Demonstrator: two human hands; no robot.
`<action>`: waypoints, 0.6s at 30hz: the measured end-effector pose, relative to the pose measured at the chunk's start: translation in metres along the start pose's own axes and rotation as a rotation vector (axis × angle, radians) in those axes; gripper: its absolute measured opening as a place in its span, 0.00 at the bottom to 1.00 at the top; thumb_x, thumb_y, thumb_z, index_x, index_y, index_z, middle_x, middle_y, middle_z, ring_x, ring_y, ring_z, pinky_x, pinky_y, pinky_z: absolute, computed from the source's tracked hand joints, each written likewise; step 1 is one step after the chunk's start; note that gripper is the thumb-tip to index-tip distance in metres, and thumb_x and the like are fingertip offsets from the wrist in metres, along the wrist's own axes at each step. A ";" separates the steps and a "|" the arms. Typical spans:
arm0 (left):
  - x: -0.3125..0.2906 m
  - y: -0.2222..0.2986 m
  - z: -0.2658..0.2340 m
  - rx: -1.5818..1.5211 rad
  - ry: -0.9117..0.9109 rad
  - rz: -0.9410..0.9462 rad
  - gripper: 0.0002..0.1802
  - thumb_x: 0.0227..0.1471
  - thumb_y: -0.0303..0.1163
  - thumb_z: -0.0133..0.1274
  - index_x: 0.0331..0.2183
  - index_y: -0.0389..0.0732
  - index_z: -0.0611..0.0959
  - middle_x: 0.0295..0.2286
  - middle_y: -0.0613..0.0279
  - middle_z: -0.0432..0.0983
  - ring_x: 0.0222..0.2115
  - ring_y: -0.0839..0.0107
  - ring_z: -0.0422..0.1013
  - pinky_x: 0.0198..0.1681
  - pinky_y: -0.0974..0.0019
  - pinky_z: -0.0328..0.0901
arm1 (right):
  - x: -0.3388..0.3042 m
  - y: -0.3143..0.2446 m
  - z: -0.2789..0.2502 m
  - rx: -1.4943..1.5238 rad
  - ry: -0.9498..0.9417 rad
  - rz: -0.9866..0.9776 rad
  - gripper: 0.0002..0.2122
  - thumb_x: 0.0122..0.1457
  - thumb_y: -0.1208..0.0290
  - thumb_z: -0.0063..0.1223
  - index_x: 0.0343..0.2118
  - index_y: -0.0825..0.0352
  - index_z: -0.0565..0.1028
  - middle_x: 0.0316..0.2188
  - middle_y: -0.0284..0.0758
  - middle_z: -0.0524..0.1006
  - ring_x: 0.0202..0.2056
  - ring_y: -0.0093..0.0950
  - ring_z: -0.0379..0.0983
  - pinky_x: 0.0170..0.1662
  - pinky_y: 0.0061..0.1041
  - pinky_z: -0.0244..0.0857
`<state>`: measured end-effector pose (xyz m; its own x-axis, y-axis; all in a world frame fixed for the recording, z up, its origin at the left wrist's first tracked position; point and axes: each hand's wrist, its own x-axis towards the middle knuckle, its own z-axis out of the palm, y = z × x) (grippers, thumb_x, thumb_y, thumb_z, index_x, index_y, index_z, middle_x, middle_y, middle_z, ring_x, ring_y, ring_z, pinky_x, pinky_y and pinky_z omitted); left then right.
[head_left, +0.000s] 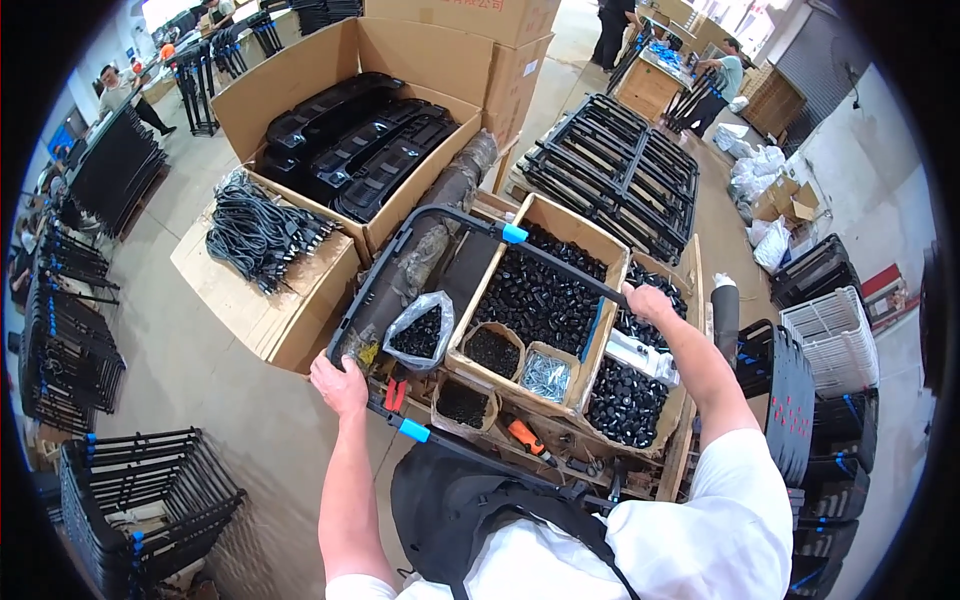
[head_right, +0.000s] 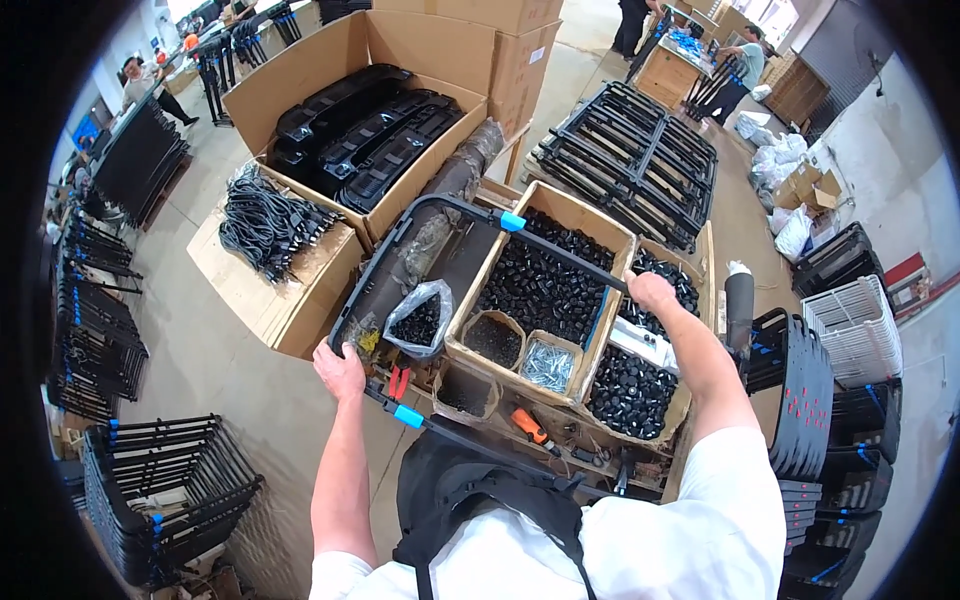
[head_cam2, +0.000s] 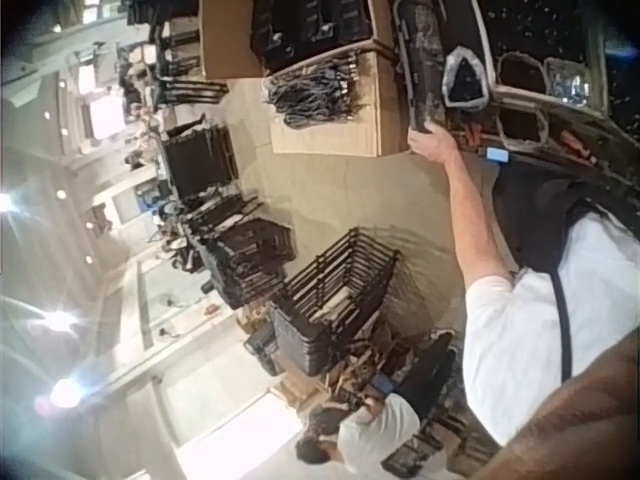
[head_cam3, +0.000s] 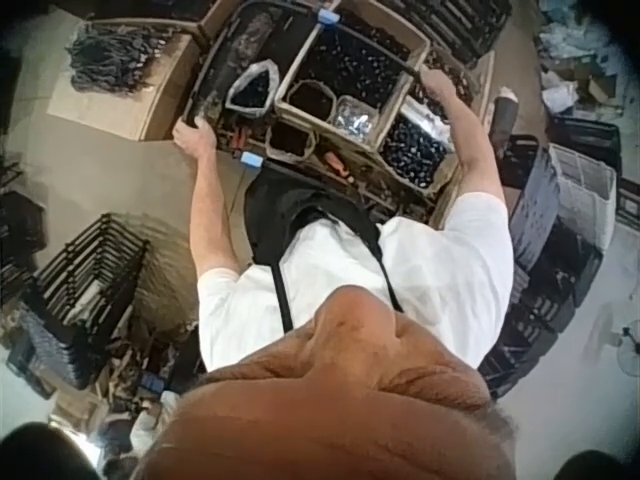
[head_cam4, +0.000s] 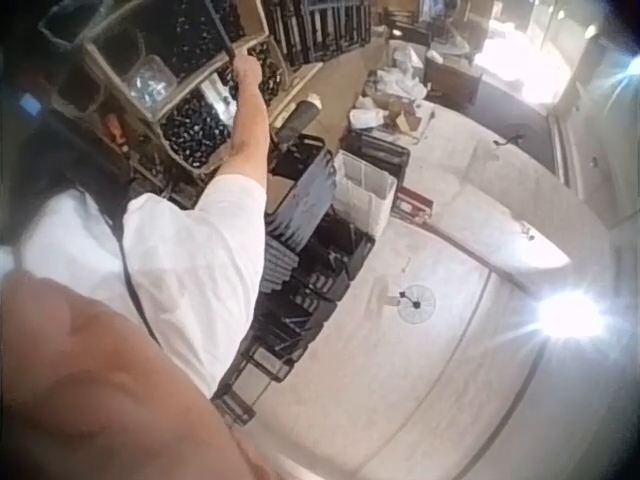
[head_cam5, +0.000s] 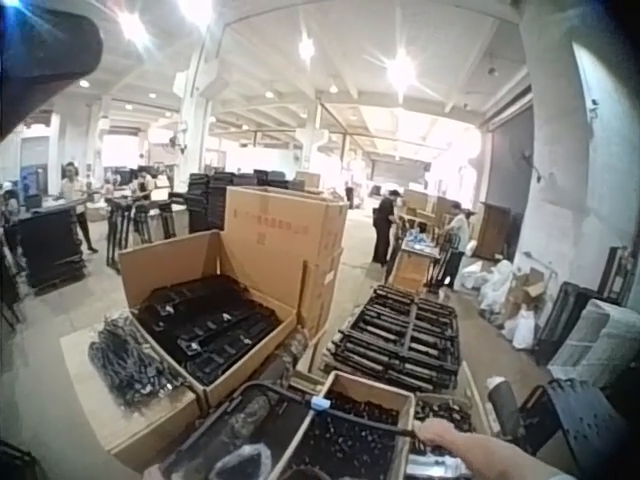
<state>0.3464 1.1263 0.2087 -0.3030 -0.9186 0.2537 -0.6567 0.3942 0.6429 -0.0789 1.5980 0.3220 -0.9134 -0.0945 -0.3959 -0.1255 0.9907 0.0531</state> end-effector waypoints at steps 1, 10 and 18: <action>-0.004 -0.006 -0.003 0.015 0.005 -0.011 0.27 0.55 0.33 0.60 0.54 0.35 0.76 0.50 0.42 0.74 0.55 0.42 0.67 0.61 0.44 0.61 | -0.013 -0.012 -0.008 -0.115 0.044 -0.028 0.35 0.68 0.39 0.38 0.48 0.72 0.82 0.51 0.53 0.82 0.55 0.49 0.78 0.61 0.47 0.68; 0.000 0.003 0.002 0.012 -0.015 -0.001 0.27 0.56 0.34 0.59 0.55 0.34 0.75 0.51 0.42 0.73 0.56 0.42 0.66 0.62 0.44 0.60 | 0.029 0.019 0.027 0.118 0.257 -0.096 0.25 0.71 0.51 0.38 0.46 0.74 0.74 0.39 0.62 0.82 0.49 0.57 0.79 0.55 0.54 0.71; 0.001 0.002 -0.002 0.021 -0.029 -0.026 0.28 0.56 0.34 0.60 0.55 0.34 0.75 0.52 0.43 0.73 0.56 0.43 0.66 0.62 0.44 0.60 | 0.014 0.002 0.013 -0.040 0.196 -0.216 0.29 0.67 0.47 0.48 0.51 0.74 0.73 0.43 0.59 0.82 0.48 0.54 0.81 0.53 0.51 0.73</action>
<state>0.3463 1.1262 0.2112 -0.3059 -0.9273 0.2158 -0.6786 0.3713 0.6337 -0.0871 1.6002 0.3044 -0.9209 -0.3236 -0.2173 -0.3365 0.9414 0.0241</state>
